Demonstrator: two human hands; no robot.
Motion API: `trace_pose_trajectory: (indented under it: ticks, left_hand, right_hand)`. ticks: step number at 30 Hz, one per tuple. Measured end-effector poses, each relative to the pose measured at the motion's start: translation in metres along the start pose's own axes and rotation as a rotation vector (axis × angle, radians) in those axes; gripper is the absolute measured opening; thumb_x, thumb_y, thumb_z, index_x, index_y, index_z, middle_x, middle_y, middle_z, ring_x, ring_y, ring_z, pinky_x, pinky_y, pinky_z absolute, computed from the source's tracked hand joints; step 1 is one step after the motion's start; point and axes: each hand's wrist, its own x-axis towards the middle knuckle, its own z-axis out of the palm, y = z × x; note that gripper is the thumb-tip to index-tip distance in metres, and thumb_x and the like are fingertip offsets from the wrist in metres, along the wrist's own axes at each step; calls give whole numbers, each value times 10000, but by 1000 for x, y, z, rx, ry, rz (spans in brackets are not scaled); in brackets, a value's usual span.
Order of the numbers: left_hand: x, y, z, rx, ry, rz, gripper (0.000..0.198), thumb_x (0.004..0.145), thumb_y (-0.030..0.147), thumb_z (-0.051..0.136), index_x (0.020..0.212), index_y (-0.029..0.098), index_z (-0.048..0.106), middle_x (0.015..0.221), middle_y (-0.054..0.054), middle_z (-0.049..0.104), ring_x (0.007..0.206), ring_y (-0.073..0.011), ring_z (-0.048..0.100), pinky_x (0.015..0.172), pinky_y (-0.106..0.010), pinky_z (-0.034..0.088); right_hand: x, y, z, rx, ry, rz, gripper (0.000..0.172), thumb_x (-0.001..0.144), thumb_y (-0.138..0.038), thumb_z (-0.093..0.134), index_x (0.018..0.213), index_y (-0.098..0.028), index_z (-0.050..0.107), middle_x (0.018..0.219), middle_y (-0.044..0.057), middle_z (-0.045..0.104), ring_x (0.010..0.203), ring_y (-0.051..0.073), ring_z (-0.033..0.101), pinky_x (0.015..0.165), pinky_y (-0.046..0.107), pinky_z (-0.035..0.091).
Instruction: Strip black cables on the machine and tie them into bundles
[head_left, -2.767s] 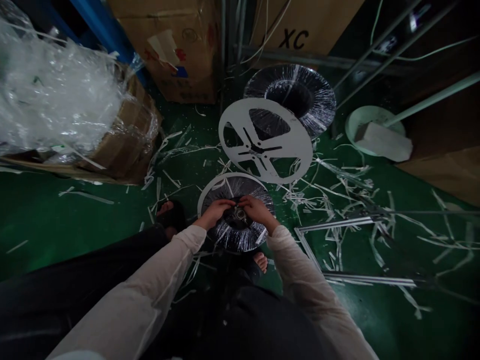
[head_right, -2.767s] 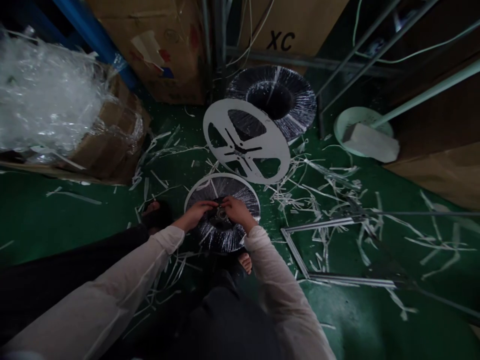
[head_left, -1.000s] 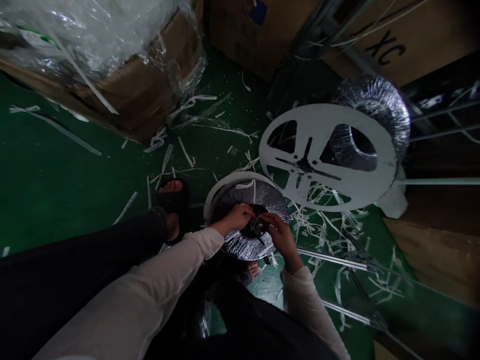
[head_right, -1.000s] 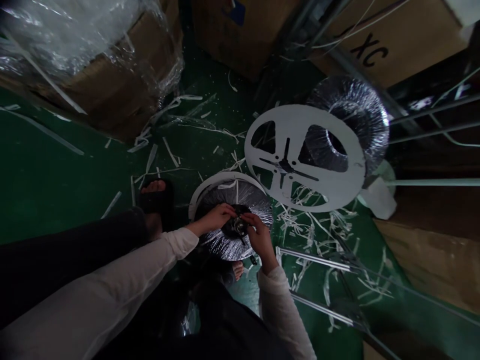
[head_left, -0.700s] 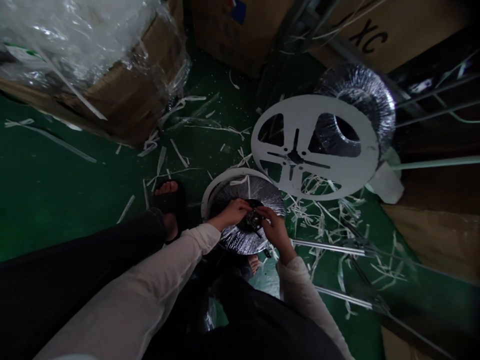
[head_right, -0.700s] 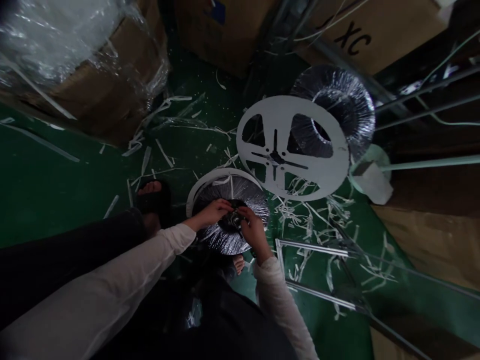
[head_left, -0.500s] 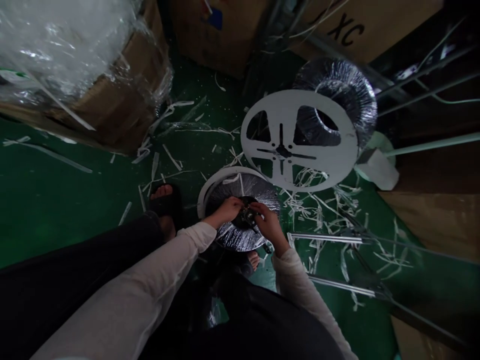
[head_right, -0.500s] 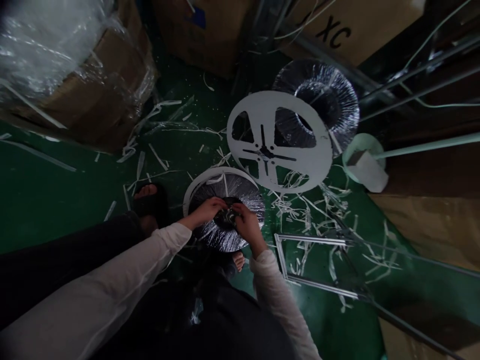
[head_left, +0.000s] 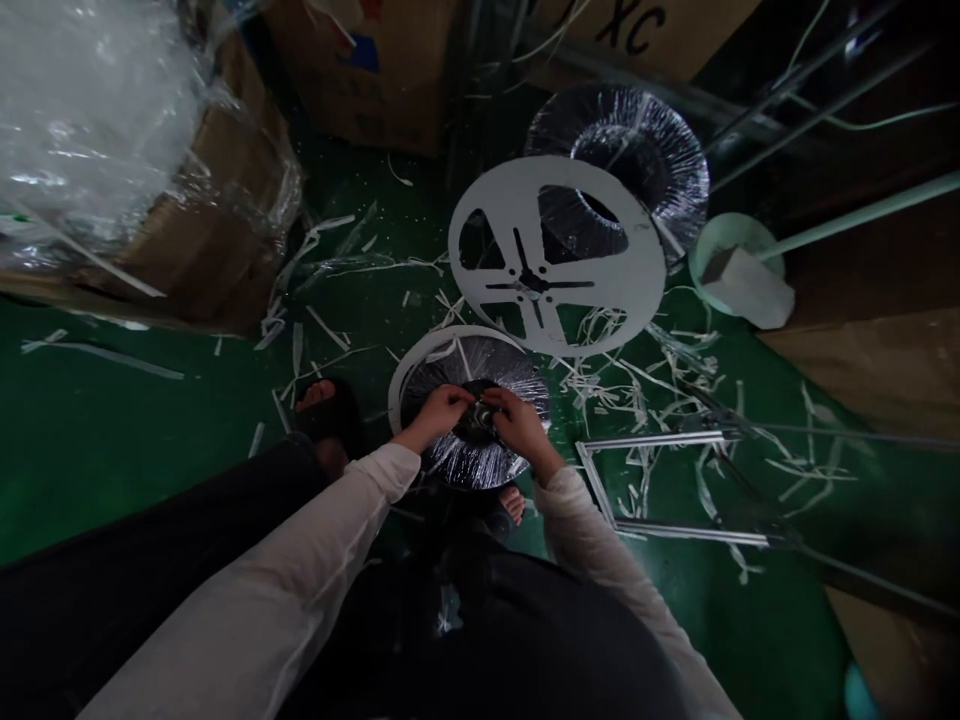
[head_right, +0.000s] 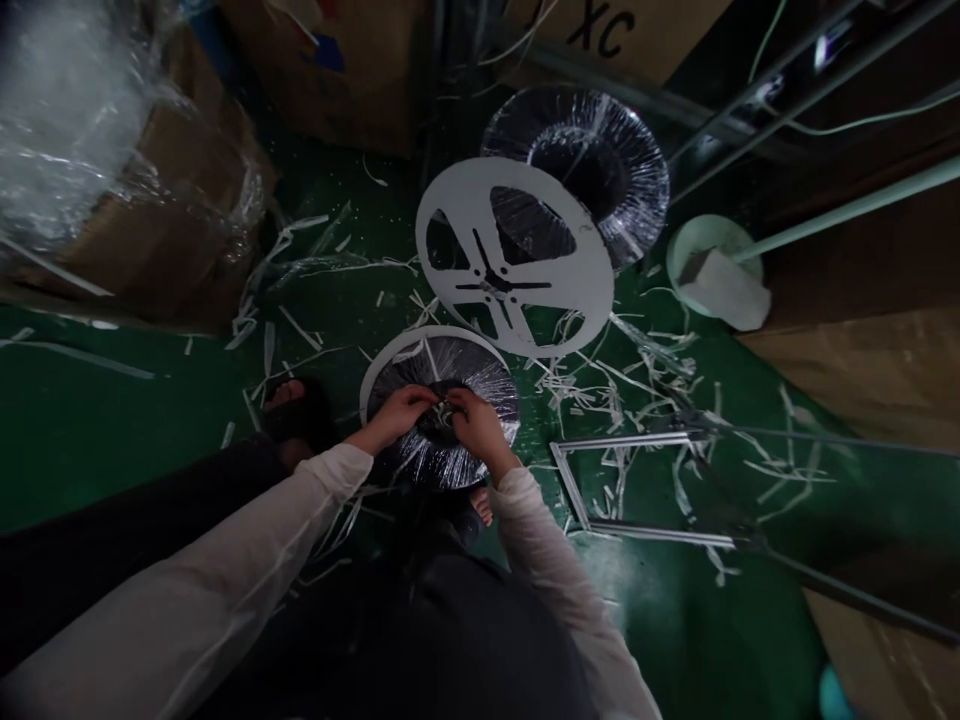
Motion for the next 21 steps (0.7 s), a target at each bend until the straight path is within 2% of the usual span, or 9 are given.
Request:
trace_pose_trajectory:
  ticks: [4, 8, 13, 16, 18, 19, 20, 21]
  left_hand:
    - [1, 2, 1, 21, 1, -10, 234, 682, 86, 498, 742, 143, 717, 857, -52, 693, 880, -163, 614, 907, -296, 442]
    - [2, 5, 3, 22, 34, -3, 265, 664, 68, 479, 735, 154, 719, 917, -51, 699, 929, -150, 609, 924, -269, 425]
    - [0, 8, 11, 28, 87, -64, 258, 683, 131, 460, 703, 143, 717, 768, -66, 707, 789, -182, 632, 795, -311, 482]
    - [-1, 15, 10, 11, 109, -34, 226, 648, 132, 485, 648, 164, 709, 806, -53, 709, 857, -181, 627, 849, -298, 457]
    - [-3, 19, 4, -10, 134, -20, 218, 635, 145, 492, 653, 171, 708, 837, -50, 707, 880, -176, 621, 854, -286, 448]
    - [-3, 20, 0, -22, 153, -24, 224, 633, 159, 492, 682, 170, 711, 836, -52, 705, 861, -176, 621, 832, -287, 453]
    - [-3, 21, -6, -33, 177, -34, 238, 631, 174, 493, 724, 165, 713, 831, -56, 703, 830, -177, 621, 801, -289, 458]
    - [-4, 22, -12, -44, 203, -45, 261, 628, 187, 494, 769, 159, 711, 828, -60, 701, 797, -176, 617, 768, -291, 460]
  right_hand:
    - [1, 0, 0, -5, -2, -3, 467, 696, -58, 432, 1127, -158, 581, 1085, 99, 678, 1036, 231, 631, 920, 372, 476]
    - [1, 1, 0, -2, 2, -13, 477, 699, -49, 424, 1131, -174, 582, 1091, 85, 677, 1046, 221, 625, 926, 358, 473]
    - [0, 3, 5, 15, 26, -24, 504, 691, -37, 427, 1152, -174, 579, 1092, 78, 677, 1053, 210, 620, 954, 347, 459]
    - [1, 3, 6, 42, 10, -30, 525, 675, -23, 434, 1144, -205, 584, 1068, 55, 688, 1035, 196, 629, 955, 342, 455]
    - [4, 5, -4, 96, -4, -62, 488, 680, -39, 442, 1104, -220, 601, 1031, 39, 698, 1003, 188, 640, 946, 340, 459]
    - [6, 6, -15, 130, 39, -85, 453, 697, -60, 445, 1089, -222, 602, 1012, 36, 699, 978, 186, 645, 934, 343, 465]
    - [9, 7, -30, 158, 144, -105, 418, 720, -89, 446, 1088, -218, 594, 1007, 41, 694, 963, 186, 644, 921, 349, 471]
    - [13, 8, -49, 169, 311, -118, 392, 746, -123, 446, 1106, -210, 573, 1026, 55, 678, 969, 191, 633, 914, 360, 470]
